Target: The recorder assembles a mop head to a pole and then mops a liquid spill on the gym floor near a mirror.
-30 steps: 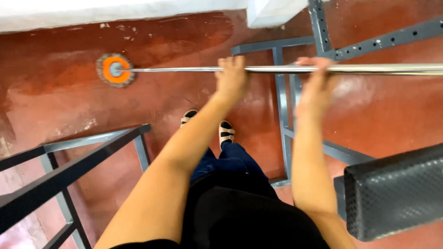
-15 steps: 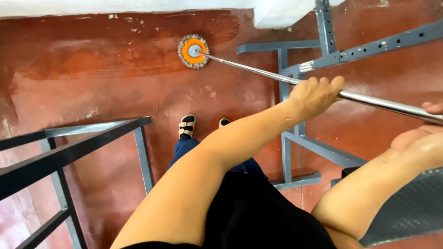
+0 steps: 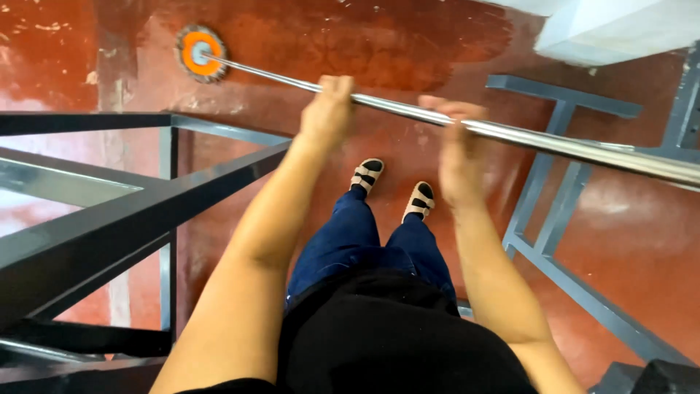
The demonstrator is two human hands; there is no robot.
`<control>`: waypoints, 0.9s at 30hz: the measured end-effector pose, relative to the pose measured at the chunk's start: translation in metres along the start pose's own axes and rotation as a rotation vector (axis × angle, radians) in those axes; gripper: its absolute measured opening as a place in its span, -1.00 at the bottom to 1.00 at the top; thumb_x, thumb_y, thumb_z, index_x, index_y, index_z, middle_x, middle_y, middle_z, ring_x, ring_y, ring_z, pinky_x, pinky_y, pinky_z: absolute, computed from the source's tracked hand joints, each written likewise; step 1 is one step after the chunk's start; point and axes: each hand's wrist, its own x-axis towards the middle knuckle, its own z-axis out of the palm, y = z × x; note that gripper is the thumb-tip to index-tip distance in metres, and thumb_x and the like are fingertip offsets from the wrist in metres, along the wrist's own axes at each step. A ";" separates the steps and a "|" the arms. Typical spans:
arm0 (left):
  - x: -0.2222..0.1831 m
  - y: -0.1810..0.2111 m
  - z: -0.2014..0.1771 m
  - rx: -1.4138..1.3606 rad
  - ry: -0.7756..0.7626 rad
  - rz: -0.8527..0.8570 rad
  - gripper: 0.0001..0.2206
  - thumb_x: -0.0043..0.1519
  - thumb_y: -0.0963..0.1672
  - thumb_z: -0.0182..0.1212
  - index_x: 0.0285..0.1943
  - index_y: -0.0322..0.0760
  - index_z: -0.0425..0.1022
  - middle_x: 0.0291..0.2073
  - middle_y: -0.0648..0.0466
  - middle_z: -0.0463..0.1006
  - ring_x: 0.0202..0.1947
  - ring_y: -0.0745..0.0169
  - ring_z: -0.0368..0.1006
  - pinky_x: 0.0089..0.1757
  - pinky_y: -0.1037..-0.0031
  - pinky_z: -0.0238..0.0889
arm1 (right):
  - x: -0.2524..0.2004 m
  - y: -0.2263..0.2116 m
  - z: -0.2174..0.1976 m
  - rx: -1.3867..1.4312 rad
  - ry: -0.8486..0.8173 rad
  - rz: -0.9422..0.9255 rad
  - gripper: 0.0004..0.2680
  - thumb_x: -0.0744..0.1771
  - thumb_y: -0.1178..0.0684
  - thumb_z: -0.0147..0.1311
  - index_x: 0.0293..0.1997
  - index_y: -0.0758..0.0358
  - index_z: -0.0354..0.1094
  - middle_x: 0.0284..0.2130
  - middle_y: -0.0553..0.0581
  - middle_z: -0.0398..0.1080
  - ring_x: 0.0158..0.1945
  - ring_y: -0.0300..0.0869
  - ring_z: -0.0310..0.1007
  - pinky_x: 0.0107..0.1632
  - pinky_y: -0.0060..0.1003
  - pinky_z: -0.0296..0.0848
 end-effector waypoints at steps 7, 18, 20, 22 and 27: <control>-0.015 -0.162 -0.014 -0.214 -0.441 -0.555 -0.57 0.39 -0.08 0.00 0.42 0.20 0.01 0.41 0.00 0.11 0.48 -0.06 -0.09 0.06 -0.52 0.13 | 0.002 0.064 0.113 -0.228 -0.623 0.340 -0.77 0.39 -0.24 0.10 0.18 -0.28 0.40 0.05 0.08 0.51 0.15 -0.01 0.50 0.21 -0.10 0.47; -0.029 -0.008 -0.059 -0.233 0.035 -0.441 -0.56 0.27 0.21 0.08 -0.12 -0.13 0.40 -0.08 -0.15 0.42 0.08 -0.42 0.47 -0.17 -0.02 0.51 | 0.031 -0.036 0.027 -0.369 -0.395 0.049 -0.88 0.41 0.07 0.12 -0.11 0.17 0.61 -0.49 0.07 0.47 -0.35 -0.32 0.37 -0.17 -0.41 0.40; -0.029 -0.008 -0.065 -0.285 0.044 -0.431 -0.63 0.31 0.16 0.07 -0.10 -0.11 0.37 -0.08 -0.15 0.41 0.10 -0.49 0.45 -0.16 -0.09 0.50 | 0.035 -0.047 0.030 -0.368 -0.386 0.068 -0.86 0.41 0.05 0.07 -0.10 0.18 0.59 -0.40 0.06 0.50 -0.29 -0.36 0.36 -0.12 -0.46 0.36; -0.036 -0.027 -0.062 -0.171 0.108 -0.433 -0.81 0.36 0.07 0.08 -0.08 0.03 0.39 -0.11 -0.09 0.49 0.07 -0.41 0.50 -0.18 0.01 0.53 | 0.032 -0.047 0.051 -0.403 -0.419 0.033 -0.88 0.41 0.05 0.11 -0.13 0.16 0.60 -0.38 0.11 0.53 -0.26 -0.25 0.46 -0.12 -0.33 0.43; -0.073 -0.145 0.022 -0.197 0.005 -0.569 -0.82 0.33 0.04 0.21 -0.03 0.02 0.47 0.10 -0.16 0.34 0.16 -0.37 0.37 -0.04 -0.01 0.44 | -0.003 0.001 0.122 -0.371 -0.611 0.349 -0.82 0.35 -0.13 0.14 0.00 -0.09 0.56 -0.22 0.07 0.58 -0.08 -0.14 0.55 0.04 -0.23 0.47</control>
